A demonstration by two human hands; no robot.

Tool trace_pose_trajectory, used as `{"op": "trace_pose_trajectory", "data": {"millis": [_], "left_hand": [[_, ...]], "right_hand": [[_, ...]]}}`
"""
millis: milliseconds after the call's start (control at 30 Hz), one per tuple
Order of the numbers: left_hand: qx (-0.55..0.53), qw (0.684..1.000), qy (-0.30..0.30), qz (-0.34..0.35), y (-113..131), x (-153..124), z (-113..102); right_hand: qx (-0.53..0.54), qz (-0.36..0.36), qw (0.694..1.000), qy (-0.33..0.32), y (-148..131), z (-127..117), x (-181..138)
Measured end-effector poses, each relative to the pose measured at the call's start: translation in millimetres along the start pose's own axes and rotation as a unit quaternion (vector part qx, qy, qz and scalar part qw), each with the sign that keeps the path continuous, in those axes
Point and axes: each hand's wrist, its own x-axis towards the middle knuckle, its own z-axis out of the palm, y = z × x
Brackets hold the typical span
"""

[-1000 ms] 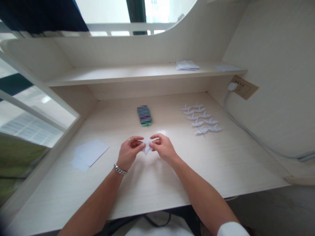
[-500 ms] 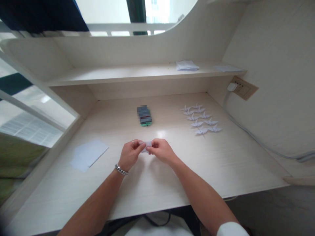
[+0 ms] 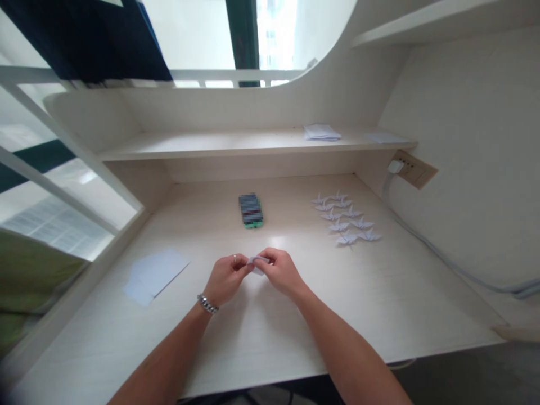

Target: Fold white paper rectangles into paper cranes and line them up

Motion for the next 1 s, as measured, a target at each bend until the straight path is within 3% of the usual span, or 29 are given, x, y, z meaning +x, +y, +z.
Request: {"op": "trace_pose_trajectory", "data": {"millis": [67,200,400,633,800,1000], "left_hand": [[-0.001,1.0,0.003,0.0,-1.0,0.0,0.6],[-0.033,0.999,0.018,-0.009,-2.1,0.9,0.2],[0.028,0.999,0.016,0.005,3.6,0.0,-4.9],[-0.031,0.999,0.011,-0.01,1.5,1.0,-3.4],[0.022,1.0,0.002,0.01,-0.6,-0.1,-3.6],[0.043,0.998,-0.032,0.022,-1.4,0.7,-7.0]], "right_hand": [[-0.028,-0.008,0.999,0.014,-0.6,-0.3,-0.6],[0.022,0.01,0.999,0.035,2.6,-0.4,0.8],[-0.032,-0.012,0.999,-0.014,-1.0,-2.8,0.2],[-0.054,-0.007,0.998,0.017,-0.4,-3.7,0.2],[-0.09,-0.002,0.996,-0.03,-2.5,-2.1,-1.8],[-0.106,0.006,0.994,-0.028,-5.8,-2.3,-2.2]]}}
